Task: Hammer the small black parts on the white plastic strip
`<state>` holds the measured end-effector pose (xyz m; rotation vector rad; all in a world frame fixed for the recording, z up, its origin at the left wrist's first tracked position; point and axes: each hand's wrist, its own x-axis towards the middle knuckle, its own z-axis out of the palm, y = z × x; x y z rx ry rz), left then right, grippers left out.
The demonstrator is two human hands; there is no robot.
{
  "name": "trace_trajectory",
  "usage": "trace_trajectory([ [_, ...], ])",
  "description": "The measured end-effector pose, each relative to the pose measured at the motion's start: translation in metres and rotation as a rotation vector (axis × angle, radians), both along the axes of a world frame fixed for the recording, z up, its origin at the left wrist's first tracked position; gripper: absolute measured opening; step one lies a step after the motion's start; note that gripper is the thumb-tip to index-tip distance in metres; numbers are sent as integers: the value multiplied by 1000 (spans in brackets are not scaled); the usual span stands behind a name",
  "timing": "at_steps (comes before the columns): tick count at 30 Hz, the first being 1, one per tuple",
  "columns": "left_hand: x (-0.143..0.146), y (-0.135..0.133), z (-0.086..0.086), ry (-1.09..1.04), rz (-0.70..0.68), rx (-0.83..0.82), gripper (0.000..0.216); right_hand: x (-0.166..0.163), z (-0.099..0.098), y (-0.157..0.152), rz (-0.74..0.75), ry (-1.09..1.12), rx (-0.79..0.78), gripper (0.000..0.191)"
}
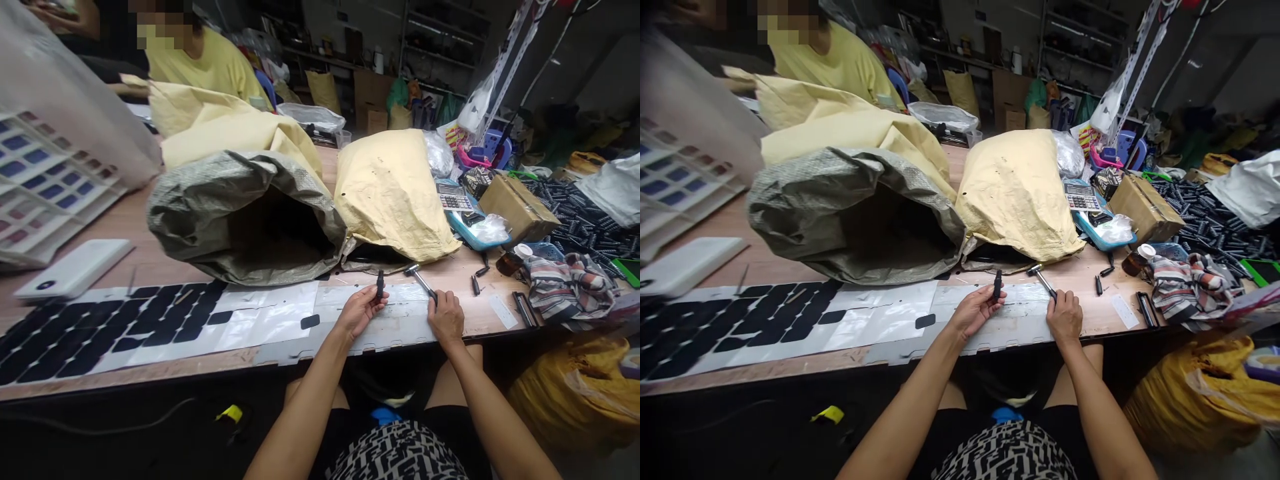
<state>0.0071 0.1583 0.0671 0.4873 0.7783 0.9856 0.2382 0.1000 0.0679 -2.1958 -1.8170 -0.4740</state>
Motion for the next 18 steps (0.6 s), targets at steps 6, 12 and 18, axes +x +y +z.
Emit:
trace_trajectory([
  [6, 13, 13, -2, 265, -102, 170, 40, -1, -2, -1, -5, 12, -8, 19],
  [12, 30, 26, -14, 818, -178, 666, 29, -2, -3, -2, -13, 23, -19, 18],
  [18, 35, 28, -24, 1144, -188, 939, 27, -2, -4, -3, -15, 34, -25, 19],
])
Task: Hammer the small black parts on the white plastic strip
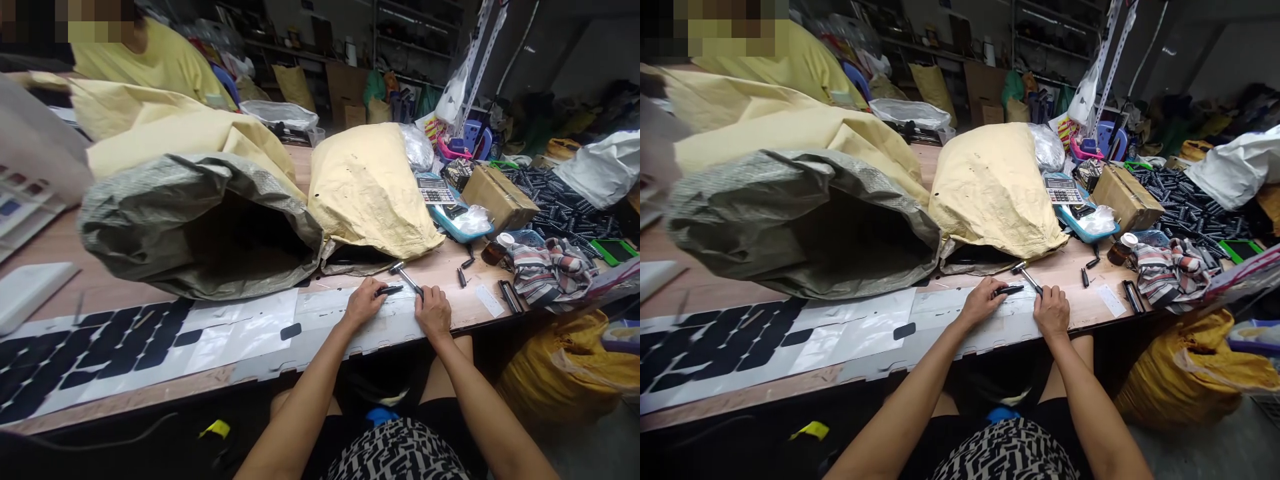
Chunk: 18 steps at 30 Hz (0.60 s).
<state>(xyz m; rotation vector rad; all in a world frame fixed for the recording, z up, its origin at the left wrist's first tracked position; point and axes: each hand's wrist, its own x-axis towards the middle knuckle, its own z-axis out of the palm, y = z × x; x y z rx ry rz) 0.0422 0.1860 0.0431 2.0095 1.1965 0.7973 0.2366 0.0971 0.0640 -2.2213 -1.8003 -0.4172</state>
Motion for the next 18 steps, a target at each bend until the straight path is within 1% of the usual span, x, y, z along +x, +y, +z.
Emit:
trace_trajectory([
  [3, 1, 1, -2, 14, 18, 4, 24, 1, -1, 1, 0, 14, 1, 21],
  [7, 2, 5, -5, -45, 40, -20, 22, 4, 3, 2, 21, 77, -24, 24],
  [9, 1, 7, -6, -86, 49, -43, 21, 7, 8, 0, 29, 179, -33, 25],
  [12, 1, 12, -8, -150, 75, -79, 21, 8, 19, -10, 40, 406, -14, 29],
  [15, 3, 17, -10, -192, 92, -115, 21, 6, 28, -27, 110, 623, -13, 33],
  [18, 4, 20, -12, -206, 104, -154, 21, 0, 34, -42, 166, 748, -21, 35],
])
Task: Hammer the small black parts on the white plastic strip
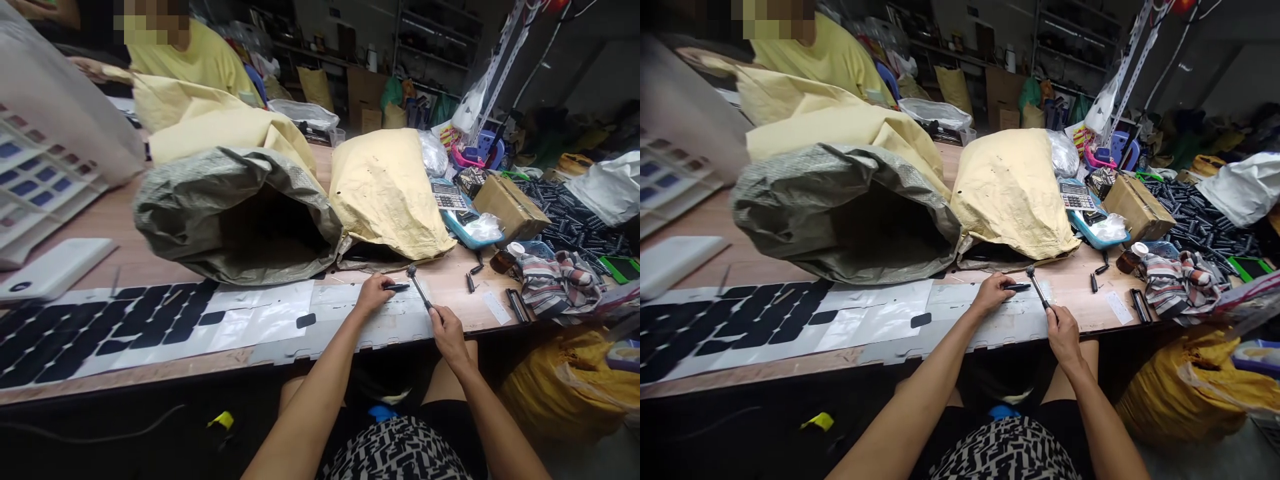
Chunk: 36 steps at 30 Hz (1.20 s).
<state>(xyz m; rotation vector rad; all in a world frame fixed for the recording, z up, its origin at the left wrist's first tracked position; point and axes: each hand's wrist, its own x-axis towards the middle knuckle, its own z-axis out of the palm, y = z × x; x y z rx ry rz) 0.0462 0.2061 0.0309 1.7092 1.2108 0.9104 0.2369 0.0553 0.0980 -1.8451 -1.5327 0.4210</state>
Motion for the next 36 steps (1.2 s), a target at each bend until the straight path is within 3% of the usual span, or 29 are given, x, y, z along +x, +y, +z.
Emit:
trace_trajectory([
  [6, 2, 1, -2, -9, 10, -13, 21, -11, 2, -10, 29, 7, 2, 35],
  [13, 2, 1, -3, 2, 9, 18, 21, -14, -10, -11, 11, -43, -14, 36],
  [21, 2, -3, 6, 46, 23, 21, 19, -28, -4, -9, 53, -22, -16, 34],
  [28, 1, -5, 12, 41, 72, -55, 62, -21, -5, 0, 21, -39, -25, 34],
  [31, 1, -4, 11, 58, 64, -36, 58, -7, -8, 14, -48, -185, 2, 34],
  [36, 1, -4, 8, 74, 13, 24, 26, 11, -20, 38, -159, -548, 27, 28],
])
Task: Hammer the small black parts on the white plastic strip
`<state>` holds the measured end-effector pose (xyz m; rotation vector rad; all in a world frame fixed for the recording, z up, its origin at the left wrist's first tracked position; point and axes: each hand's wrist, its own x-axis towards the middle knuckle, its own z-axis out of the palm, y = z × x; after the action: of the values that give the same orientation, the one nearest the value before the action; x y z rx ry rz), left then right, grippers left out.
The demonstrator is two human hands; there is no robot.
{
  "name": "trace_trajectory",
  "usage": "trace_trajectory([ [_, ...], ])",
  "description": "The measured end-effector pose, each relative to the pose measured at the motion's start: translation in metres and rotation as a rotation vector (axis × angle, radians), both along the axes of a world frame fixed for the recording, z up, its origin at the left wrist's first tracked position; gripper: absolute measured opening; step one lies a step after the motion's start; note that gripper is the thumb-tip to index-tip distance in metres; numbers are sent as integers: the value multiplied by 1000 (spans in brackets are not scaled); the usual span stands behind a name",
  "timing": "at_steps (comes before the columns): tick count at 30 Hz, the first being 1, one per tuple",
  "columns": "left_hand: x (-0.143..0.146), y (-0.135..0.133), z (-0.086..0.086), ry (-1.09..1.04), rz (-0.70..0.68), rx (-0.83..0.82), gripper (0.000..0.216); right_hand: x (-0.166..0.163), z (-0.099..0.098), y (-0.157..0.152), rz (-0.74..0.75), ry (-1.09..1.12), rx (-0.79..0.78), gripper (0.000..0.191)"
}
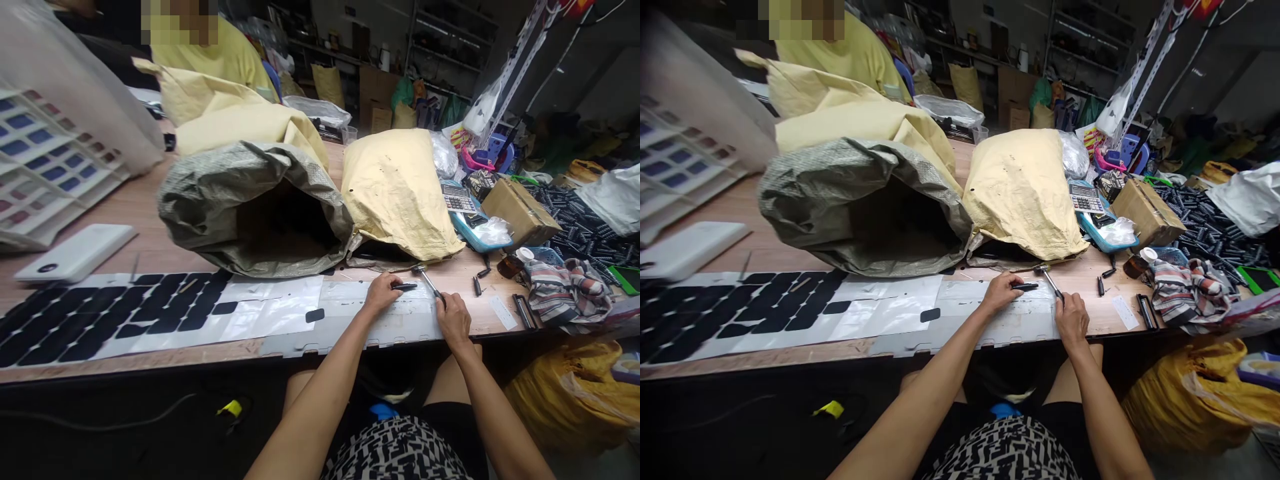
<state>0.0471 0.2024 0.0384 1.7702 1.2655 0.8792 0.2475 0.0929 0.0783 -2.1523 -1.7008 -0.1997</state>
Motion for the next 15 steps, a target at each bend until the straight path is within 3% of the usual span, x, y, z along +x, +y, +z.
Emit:
trace_trajectory([
  [4, -1, 3, 3, 19, -26, 12, 20, -1, -8, 6, -1, -155, 22, 27],
  [7, -5, -10, 14, -11, -59, 38, 19, -4, -10, 6, -1, -199, 21, 25],
  [11, -14, -77, 26, -140, -131, 60, 26, -4, -11, 6, -15, -208, -6, 23],
  [15, -17, -162, 8, -109, -437, -55, 28, -4, -11, 6, -10, -215, -17, 25],
])
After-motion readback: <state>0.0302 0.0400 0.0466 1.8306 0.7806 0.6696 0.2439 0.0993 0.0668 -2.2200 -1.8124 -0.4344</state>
